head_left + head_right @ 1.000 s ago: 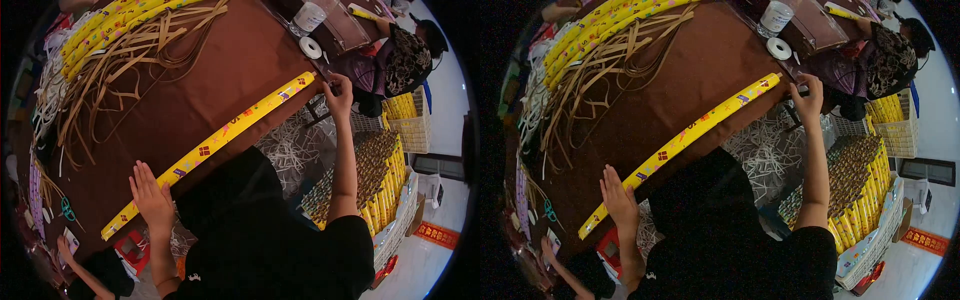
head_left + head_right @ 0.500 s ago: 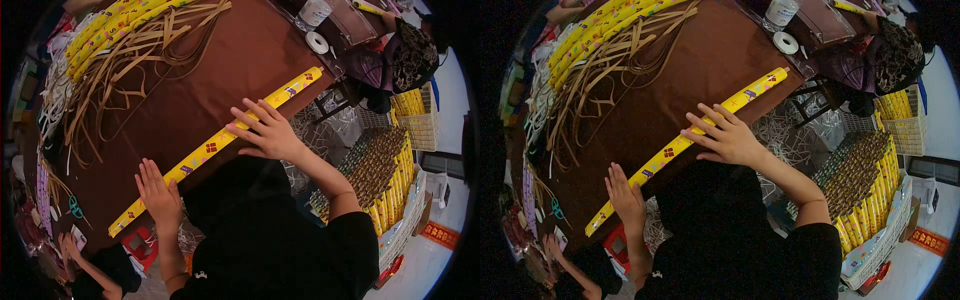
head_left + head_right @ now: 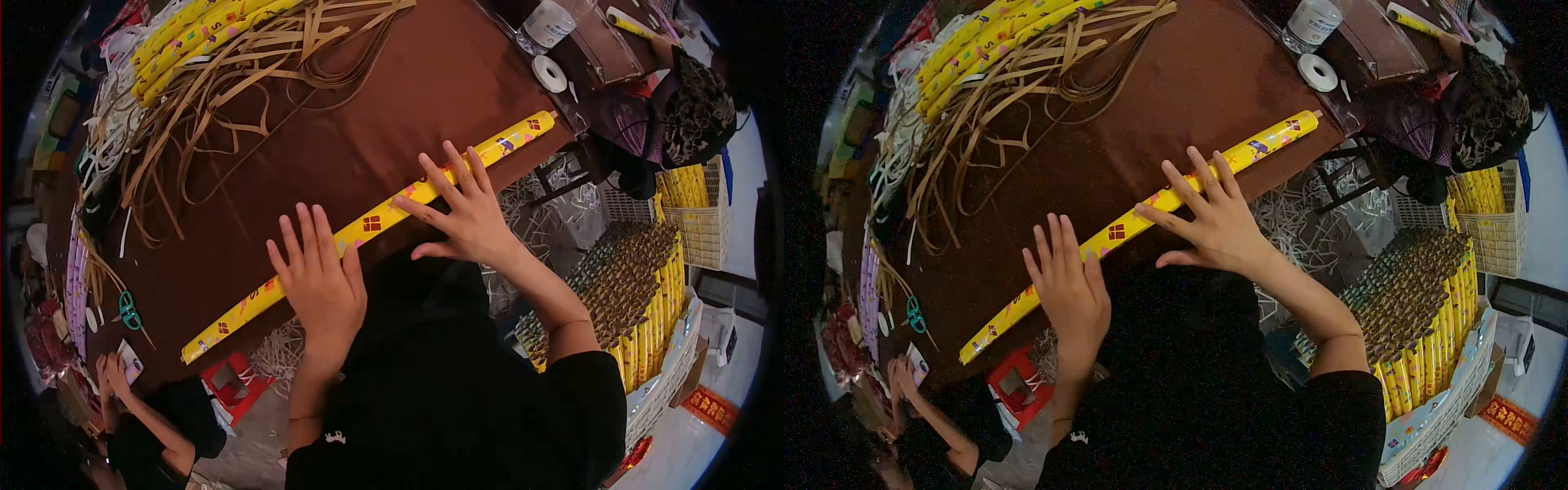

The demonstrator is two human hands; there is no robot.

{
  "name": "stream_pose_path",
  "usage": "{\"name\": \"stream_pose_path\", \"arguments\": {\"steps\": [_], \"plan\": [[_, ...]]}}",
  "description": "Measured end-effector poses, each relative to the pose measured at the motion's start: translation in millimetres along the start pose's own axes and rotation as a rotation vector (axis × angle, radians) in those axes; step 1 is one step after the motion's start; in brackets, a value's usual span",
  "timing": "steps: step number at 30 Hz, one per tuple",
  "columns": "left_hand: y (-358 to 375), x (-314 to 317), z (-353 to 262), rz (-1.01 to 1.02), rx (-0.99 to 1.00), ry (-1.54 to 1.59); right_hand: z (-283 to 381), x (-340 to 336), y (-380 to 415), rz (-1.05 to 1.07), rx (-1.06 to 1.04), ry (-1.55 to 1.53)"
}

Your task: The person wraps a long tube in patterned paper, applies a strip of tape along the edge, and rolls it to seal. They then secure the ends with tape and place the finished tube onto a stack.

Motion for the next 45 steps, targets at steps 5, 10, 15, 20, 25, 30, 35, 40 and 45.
{"name": "stream_pose_path", "arguments": {"steps": [5, 10, 15, 20, 25, 30, 35, 40, 45], "plan": [[-10, 17, -12, -0.119, -0.033, -0.136, 9, -6, -3, -0.090, 0.134, -0.037], [-12, 23, -10, -0.144, -0.027, -0.278, 45, 19, -3, -0.043, 0.054, -0.161], [-12, 24, -13, -0.133, -0.017, -0.308, 18, 20, 11, -0.088, 0.137, -0.042], [-11, 26, -13, -0.126, -0.008, -0.335, -42, 7, 35, -0.132, 0.268, 0.209], [-10, 27, -13, -0.115, -0.011, -0.345, -115, -13, 59, -0.207, 0.402, 0.299], [-10, 26, -12, -0.122, -0.016, -0.341, -191, -25, 87, -0.337, 0.534, 0.375], [-10, 27, -12, -0.125, -0.012, -0.348, -235, -20, 114, -0.577, 0.721, 0.040], [-9, 27, -13, -0.125, -0.013, -0.360, -246, -14, 128, -0.958, 0.867, -0.600], [-8, 28, -12, -0.141, 0.003, -0.354, -230, -17, 120, -1.044, 0.946, -0.815]]}}
Point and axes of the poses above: each hand's wrist, its own y-axis away from the middle knuckle, its own x-axis out of the palm, z = x × y, the point moved 9 cm from there along -y, towards the middle knuckle, and after that the axes turned 3 degrees about y, right-handed, at the moved point
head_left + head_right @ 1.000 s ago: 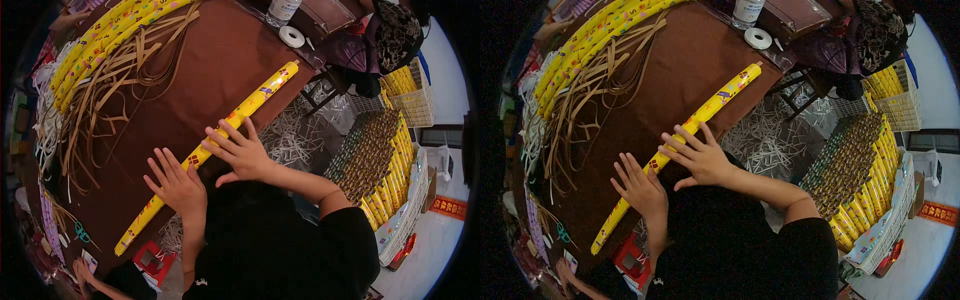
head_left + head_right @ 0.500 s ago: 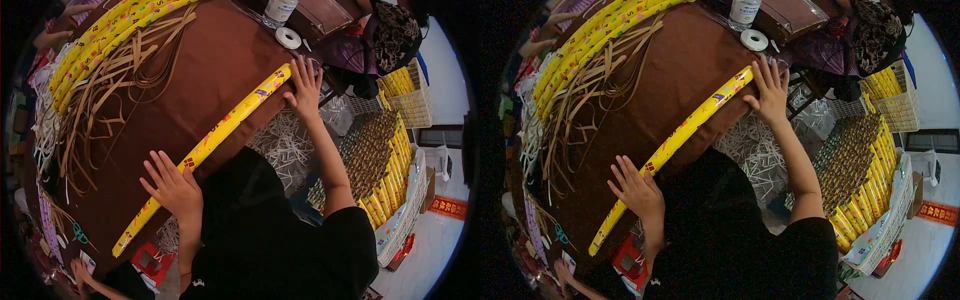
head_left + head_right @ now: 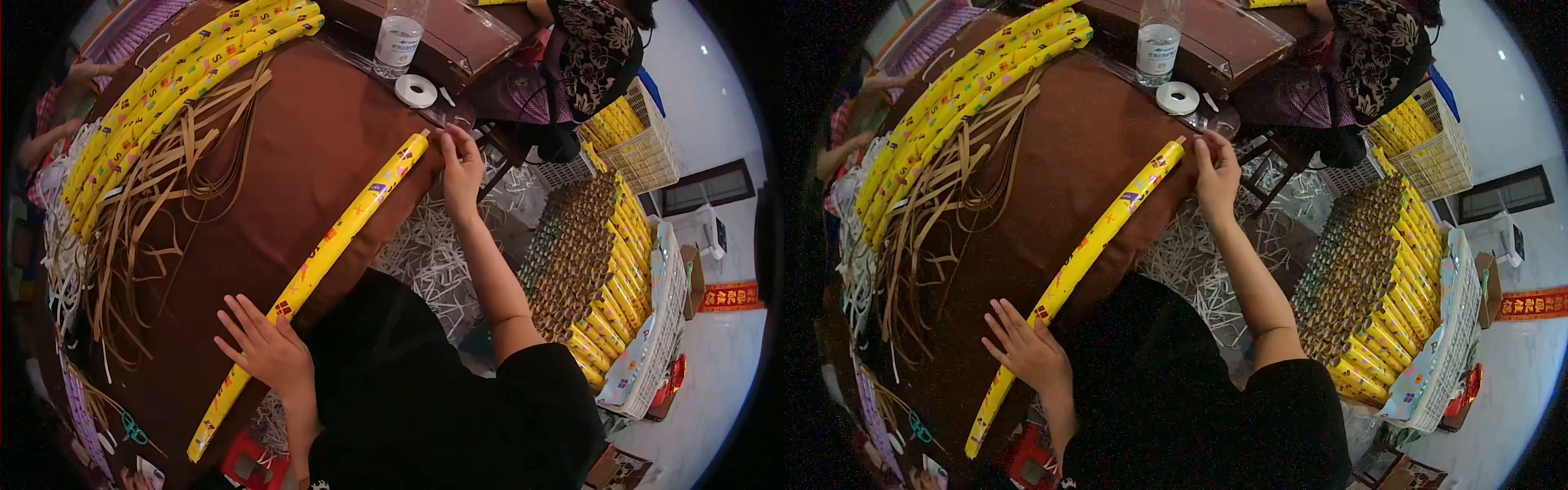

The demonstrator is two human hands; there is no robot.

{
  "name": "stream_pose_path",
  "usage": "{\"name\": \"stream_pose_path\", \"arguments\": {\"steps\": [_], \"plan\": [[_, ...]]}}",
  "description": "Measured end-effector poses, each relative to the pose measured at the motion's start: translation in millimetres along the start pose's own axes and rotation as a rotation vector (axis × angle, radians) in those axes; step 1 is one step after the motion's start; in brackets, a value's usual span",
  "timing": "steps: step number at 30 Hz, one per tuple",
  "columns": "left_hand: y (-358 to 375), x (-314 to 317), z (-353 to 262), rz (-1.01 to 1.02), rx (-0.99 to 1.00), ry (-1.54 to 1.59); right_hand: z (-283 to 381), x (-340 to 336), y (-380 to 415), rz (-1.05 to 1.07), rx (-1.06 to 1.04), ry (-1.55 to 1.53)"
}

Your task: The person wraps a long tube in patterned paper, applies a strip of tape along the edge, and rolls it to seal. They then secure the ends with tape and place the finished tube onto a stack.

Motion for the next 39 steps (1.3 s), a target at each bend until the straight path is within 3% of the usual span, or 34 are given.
{"name": "stream_pose_path", "arguments": {"steps": [5, 10, 20, 27, 30, 31, 33, 34, 35, 37, 39], "plan": [[1, 0, -1, -0.007, -0.008, -0.005, 9, 11, 5, 0.038, 0.000, -0.007], [1, 1, 0, -0.005, -0.007, -0.021, 5, 18, 10, 0.119, 0.214, -0.086], [-6, 1, 3, 0.050, -0.001, -0.002, 3, 24, 4, 0.119, 0.297, -0.114], [-7, 3, 3, 0.069, 0.003, 0.033, -12, 14, 1, 0.082, 0.140, -0.231], [-7, 2, 5, 0.103, -0.012, 0.064, 6, 18, 1, 0.007, 0.134, 0.038], [-8, 1, 5, 0.112, -0.022, 0.077, -3, 19, 0, -0.012, 0.136, -0.035], [-8, 3, 6, 0.100, -0.025, 0.070, -10, 15, -10, -0.017, -0.044, 0.090], [-8, 5, 7, 0.106, -0.031, 0.071, -11, 13, -4, -0.051, 0.045, -0.039], [-8, 4, 7, 0.090, -0.030, 0.088, -7, 15, -2, -0.049, -0.005, -0.186], [-8, 3, 8, 0.087, -0.041, 0.091, 33, 13, 19, -0.178, -0.229, 0.174], [-9, 1, 7, 0.075, -0.033, 0.103, 73, 43, 59, 0.044, -0.445, 0.326]]}}
Point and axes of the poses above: each hand's wrist, its own y-axis away from the middle knuckle, its own x-axis out of the palm, z = x × y, the point moved 9 cm from there along -y, towards the middle knuckle, and after that the axes turned 3 degrees about y, right-handed, at the moved point
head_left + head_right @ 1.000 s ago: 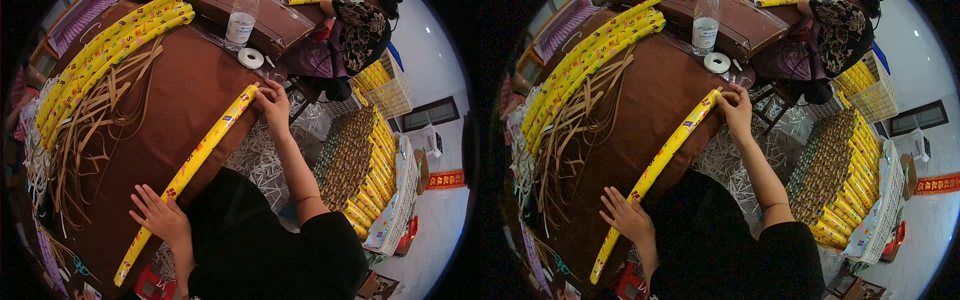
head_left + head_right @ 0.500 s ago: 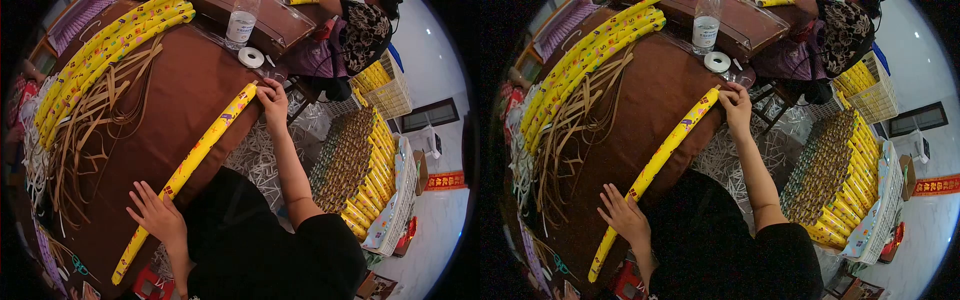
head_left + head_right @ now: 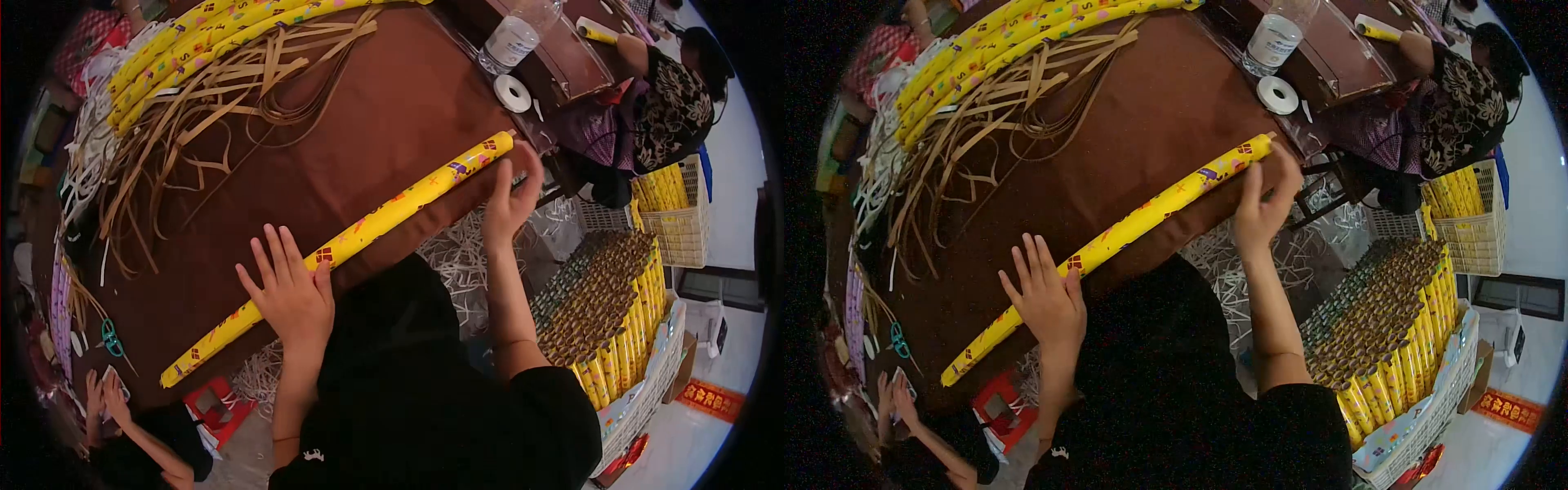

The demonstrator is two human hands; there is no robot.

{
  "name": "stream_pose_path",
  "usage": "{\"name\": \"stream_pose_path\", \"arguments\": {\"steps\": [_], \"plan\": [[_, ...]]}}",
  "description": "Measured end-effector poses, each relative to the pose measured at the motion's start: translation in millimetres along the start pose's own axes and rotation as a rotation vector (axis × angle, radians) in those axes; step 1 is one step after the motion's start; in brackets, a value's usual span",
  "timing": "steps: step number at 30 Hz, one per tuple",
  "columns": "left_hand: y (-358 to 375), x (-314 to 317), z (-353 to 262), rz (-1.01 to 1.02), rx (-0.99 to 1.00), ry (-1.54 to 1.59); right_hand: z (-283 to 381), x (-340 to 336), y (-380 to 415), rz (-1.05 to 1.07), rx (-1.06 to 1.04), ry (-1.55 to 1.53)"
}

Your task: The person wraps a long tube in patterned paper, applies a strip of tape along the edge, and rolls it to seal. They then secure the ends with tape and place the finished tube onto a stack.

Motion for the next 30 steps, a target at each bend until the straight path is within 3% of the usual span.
{"name": "stream_pose_path", "arguments": {"steps": [2, 5, 9, 22, 26, 30], "plan": [[-1, 0, 0, 0.004, -0.004, -0.003, 58, 27, 32, 0.318, -0.273, -0.004], [-2, -2, 0, 0.001, 0.001, -0.005, 105, 52, 85, 0.612, -0.608, -0.018], [-2, -2, 0, -0.003, -0.001, -0.005, 114, 61, 95, 0.634, -0.615, 0.118], [-2, -2, -1, -0.010, 0.010, -0.022, 105, 53, 95, 0.567, -0.526, 0.027], [-2, -2, 0, -0.005, 0.009, -0.031, 116, 56, 99, 0.547, -0.571, 0.159], [-2, -1, -1, 0.002, 0.008, -0.046, 87, 61, 94, 0.662, -0.597, 0.385]]}}
Point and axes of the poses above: each hand's wrist, its own y-axis away from the middle knuckle, its own x-axis out of the palm, z = x × y, the point moved 9 cm from there along -y, towards the middle knuckle, and after that the axes turned 3 degrees about y, right-handed, at the moved point
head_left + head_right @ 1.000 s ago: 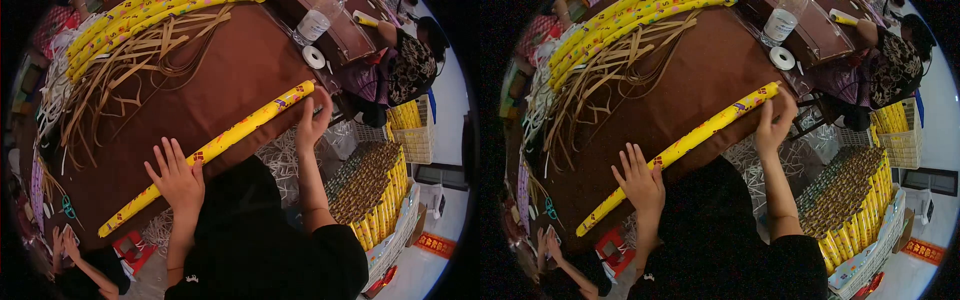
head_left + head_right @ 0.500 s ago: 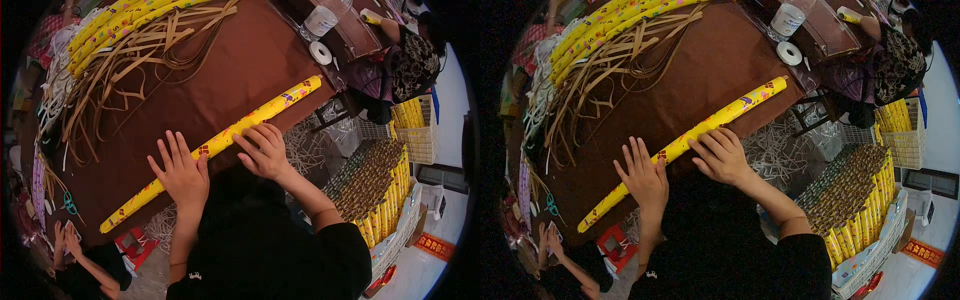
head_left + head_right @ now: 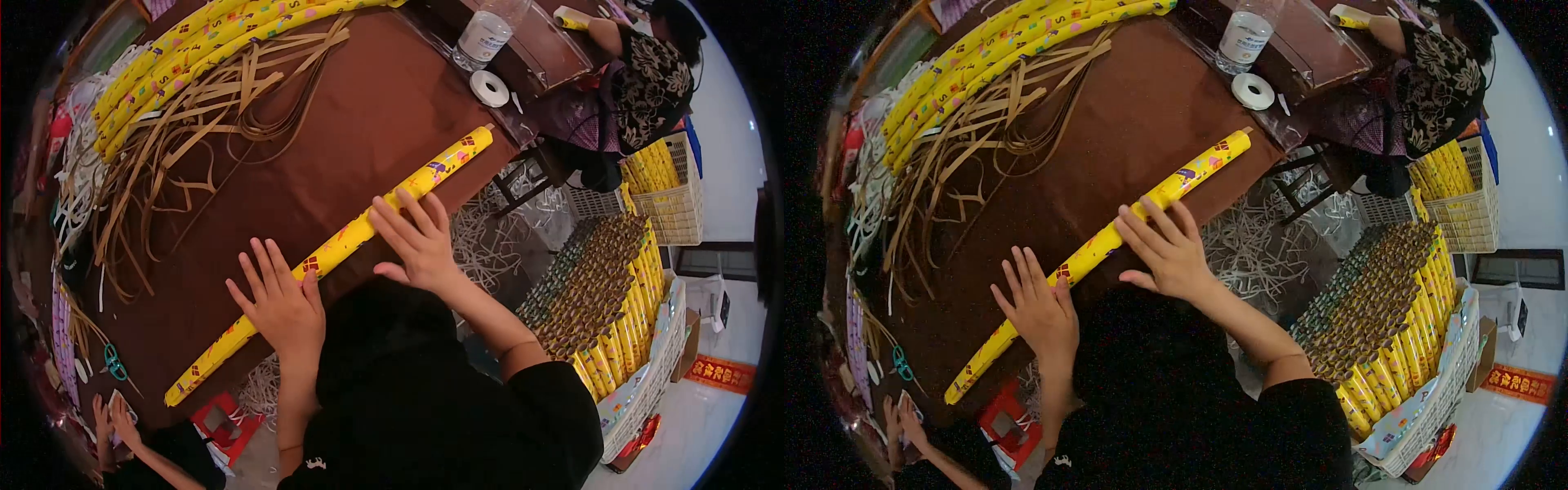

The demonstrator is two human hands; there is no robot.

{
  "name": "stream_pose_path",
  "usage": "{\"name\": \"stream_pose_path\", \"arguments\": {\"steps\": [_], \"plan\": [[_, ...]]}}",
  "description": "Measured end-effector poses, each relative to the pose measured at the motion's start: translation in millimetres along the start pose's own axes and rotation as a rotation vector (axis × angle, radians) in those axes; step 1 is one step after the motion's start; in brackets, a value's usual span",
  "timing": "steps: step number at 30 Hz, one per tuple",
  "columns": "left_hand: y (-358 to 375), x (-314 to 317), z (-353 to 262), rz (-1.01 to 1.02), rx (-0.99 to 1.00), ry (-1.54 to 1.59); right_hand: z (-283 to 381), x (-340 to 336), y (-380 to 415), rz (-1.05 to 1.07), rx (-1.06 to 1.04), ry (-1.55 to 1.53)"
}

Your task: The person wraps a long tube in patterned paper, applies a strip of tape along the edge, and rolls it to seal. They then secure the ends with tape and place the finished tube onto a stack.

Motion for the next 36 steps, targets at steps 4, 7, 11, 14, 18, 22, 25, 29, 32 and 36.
{"name": "stream_pose_path", "arguments": {"steps": [4, 7, 11, 14, 18, 22, 25, 29, 32, 36], "plan": [[0, 0, 0, -0.004, 0.012, -0.004, -80, 2, 14, -0.062, 0.084, 0.168], [1, 0, 0, 0.002, 0.007, 0.007, -142, -15, 20, -0.192, 0.206, 0.200], [1, -3, -1, -0.023, 0.003, 0.014, -190, -28, 32, -0.322, 0.483, 0.225], [1, -2, 0, -0.025, -0.003, 0.018, -153, -39, 20, -0.421, 0.483, 0.070], [2, -3, -1, -0.035, 0.010, 0.029, -55, -16, -10, -0.207, 0.211, -0.164], [4, -2, -1, -0.042, 0.011, 0.028, -47, 1, -11, -0.071, 0.161, -0.060], [5, -3, -2, -0.049, 0.007, 0.020, -84, -6, -2, -0.077, 0.216, 0.018], [5, -5, -3, -0.061, 0.007, 0.028, -145, -9, 16, -0.060, 0.309, 0.177], [4, -5, -2, -0.067, 0.010, 0.028, -172, -14, 26, -0.087, 0.408, 0.208], [5, -4, -2, -0.065, 0.003, 0.028, -191, -25, 41, -0.470, 0.672, -0.369]]}}
Point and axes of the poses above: each hand's wrist, its own y-axis away from the middle knuckle, its own x-axis out of the palm, z = x × y, the point moved 9 cm from there along -y, towards the middle knuckle, and after that the axes turned 3 degrees about y, right-handed, at the moved point
